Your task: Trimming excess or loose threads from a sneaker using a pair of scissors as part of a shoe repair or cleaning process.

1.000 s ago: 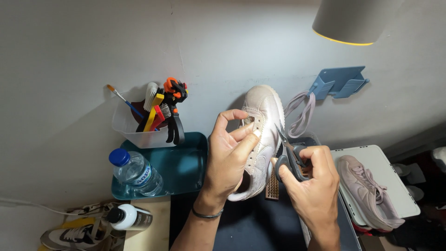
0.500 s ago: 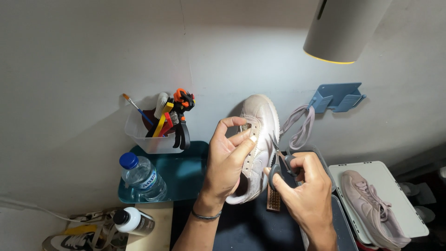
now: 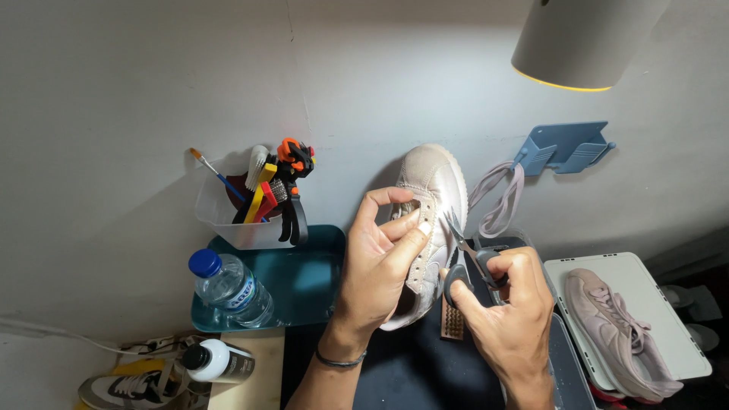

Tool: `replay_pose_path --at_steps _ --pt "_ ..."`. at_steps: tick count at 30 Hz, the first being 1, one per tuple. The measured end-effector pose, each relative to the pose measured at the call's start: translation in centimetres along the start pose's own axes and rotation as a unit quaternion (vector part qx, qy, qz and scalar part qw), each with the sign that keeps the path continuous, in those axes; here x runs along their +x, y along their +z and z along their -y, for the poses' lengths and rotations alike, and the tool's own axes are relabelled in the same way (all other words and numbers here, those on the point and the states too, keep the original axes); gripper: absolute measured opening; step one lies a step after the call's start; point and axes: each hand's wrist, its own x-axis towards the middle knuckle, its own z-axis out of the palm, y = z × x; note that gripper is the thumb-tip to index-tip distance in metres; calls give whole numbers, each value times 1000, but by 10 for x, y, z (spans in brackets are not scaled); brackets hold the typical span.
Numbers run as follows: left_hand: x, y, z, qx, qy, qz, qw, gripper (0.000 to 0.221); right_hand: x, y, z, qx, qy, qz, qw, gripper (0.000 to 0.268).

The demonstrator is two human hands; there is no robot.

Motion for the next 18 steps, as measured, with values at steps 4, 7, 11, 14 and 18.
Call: replay_pose_path --at_steps 4,7,11,14,18 --pt "0 0 2 2 14 19 1000 29 1 4 0 0 4 -10 1000 25" --pt "1 -1 4 25 48 38 998 30 0 6 -2 -1 -3 -11 1000 24" --pt "0 2 2 45 36 25 998 34 0 7 -2 4 5 -6 1000 24" --pt "0 0 5 54 56 37 996 34 1 8 -3 8 1 -12 1000 24" --pt "1 0 7 63 65 42 995 33 0 8 -5 12 -2 -11 1000 25"
